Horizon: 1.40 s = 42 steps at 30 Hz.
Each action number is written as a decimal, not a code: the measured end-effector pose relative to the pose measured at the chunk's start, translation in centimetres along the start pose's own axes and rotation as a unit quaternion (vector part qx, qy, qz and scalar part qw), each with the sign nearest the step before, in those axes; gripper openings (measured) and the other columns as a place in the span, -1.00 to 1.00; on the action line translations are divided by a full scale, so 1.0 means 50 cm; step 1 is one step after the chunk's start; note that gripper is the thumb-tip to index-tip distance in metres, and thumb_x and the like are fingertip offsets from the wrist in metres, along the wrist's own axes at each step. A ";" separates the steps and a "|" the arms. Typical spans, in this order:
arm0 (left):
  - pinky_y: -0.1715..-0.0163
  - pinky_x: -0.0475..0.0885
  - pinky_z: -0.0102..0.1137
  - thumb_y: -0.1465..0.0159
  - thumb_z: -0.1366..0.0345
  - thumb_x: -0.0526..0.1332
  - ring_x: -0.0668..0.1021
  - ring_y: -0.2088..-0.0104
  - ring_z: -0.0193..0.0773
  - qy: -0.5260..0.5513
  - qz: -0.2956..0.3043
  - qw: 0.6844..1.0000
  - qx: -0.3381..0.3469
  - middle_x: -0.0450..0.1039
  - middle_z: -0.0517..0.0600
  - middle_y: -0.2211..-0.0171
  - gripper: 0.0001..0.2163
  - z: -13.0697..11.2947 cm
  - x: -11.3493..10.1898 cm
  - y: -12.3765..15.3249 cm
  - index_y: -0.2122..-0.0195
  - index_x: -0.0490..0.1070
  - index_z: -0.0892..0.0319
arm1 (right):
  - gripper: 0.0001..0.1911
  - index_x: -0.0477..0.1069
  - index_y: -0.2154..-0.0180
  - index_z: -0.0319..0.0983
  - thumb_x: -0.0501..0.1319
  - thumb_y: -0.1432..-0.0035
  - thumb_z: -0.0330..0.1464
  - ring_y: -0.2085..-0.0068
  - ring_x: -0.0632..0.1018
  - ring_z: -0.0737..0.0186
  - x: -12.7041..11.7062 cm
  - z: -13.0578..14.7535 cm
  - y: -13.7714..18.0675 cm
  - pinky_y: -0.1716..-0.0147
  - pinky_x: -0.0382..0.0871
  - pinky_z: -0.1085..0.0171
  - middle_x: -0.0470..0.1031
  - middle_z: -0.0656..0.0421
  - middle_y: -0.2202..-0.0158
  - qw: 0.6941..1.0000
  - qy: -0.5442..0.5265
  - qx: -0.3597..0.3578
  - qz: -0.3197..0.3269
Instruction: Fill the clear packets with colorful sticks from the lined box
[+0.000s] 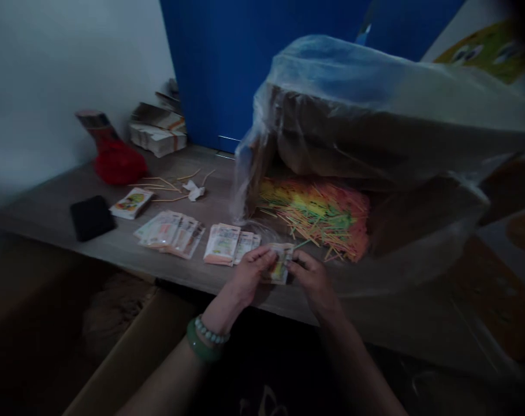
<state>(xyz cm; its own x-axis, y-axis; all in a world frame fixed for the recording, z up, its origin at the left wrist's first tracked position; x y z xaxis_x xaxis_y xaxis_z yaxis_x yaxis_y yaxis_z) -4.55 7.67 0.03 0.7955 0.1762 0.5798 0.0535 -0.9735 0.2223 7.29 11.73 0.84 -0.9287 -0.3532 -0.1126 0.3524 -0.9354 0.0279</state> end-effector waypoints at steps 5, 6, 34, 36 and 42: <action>0.37 0.36 -0.39 0.06 0.02 0.47 0.45 0.43 -0.30 -0.062 -0.011 0.996 0.061 0.50 0.01 0.46 -0.65 -0.034 -0.012 0.012 0.44 0.60 0.22 | -0.78 0.39 0.50 -0.17 0.28 -0.05 -0.19 0.42 0.41 0.19 0.040 0.019 0.000 0.42 0.29 0.27 0.39 0.23 0.52 0.999 0.027 -0.034 0.013; 0.36 0.36 -0.39 0.03 0.04 0.46 0.45 0.41 -0.29 -0.086 -0.022 0.992 0.090 0.49 0.01 0.47 -0.69 -0.055 -0.021 0.018 0.48 0.60 0.22 | -0.79 0.40 0.49 -0.16 0.28 -0.05 -0.19 0.39 0.43 0.17 0.058 0.028 0.000 0.39 0.31 0.26 0.42 0.22 0.49 0.998 0.026 -0.045 0.029; 0.26 0.41 -0.33 -0.25 0.25 0.20 0.47 0.30 -0.23 -0.526 -0.304 0.719 0.338 0.42 0.01 0.29 -0.80 -0.328 -0.276 0.095 0.24 0.59 0.19 | -0.74 0.52 0.19 -0.20 0.05 -0.28 -0.41 0.26 0.56 0.13 0.217 0.018 -0.120 0.31 0.29 0.27 0.57 0.08 0.33 0.910 0.412 0.027 -0.033; 0.30 0.41 -0.34 -0.19 0.21 0.24 0.46 0.35 -0.26 -0.486 -0.270 0.778 0.291 0.46 0.01 0.30 -0.79 -0.289 -0.257 0.074 0.25 0.59 0.19 | -0.73 0.54 0.23 -0.17 0.04 -0.29 -0.38 0.28 0.54 0.16 0.202 0.042 -0.103 0.30 0.28 0.27 0.56 0.11 0.35 0.916 0.398 -0.004 -0.040; 0.45 0.46 -0.36 0.17 0.21 0.49 0.52 0.46 -0.26 -0.233 -0.128 0.961 0.077 0.57 0.02 0.36 -0.60 -0.142 -0.166 -0.001 0.29 0.57 0.25 | -0.85 0.44 0.39 -0.19 0.11 -0.17 -0.37 0.35 0.46 0.27 0.155 0.062 -0.063 0.32 0.29 0.33 0.46 0.24 0.42 0.992 0.096 -0.079 -0.031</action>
<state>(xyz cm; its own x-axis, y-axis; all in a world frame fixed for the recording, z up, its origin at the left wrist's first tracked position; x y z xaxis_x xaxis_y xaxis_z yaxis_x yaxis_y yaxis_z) -15.45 7.27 0.76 0.9266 0.3624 0.1006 0.3425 -0.9236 0.1720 -1.39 11.90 2.97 -0.9156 -0.2722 -0.2960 0.3233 -0.9360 -0.1392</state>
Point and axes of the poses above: each hand's wrist, its own y-axis away from the middle knuckle, its own x-axis out of the palm, z = x × y, the point moved 10 cm from there along -y, towards the middle knuckle
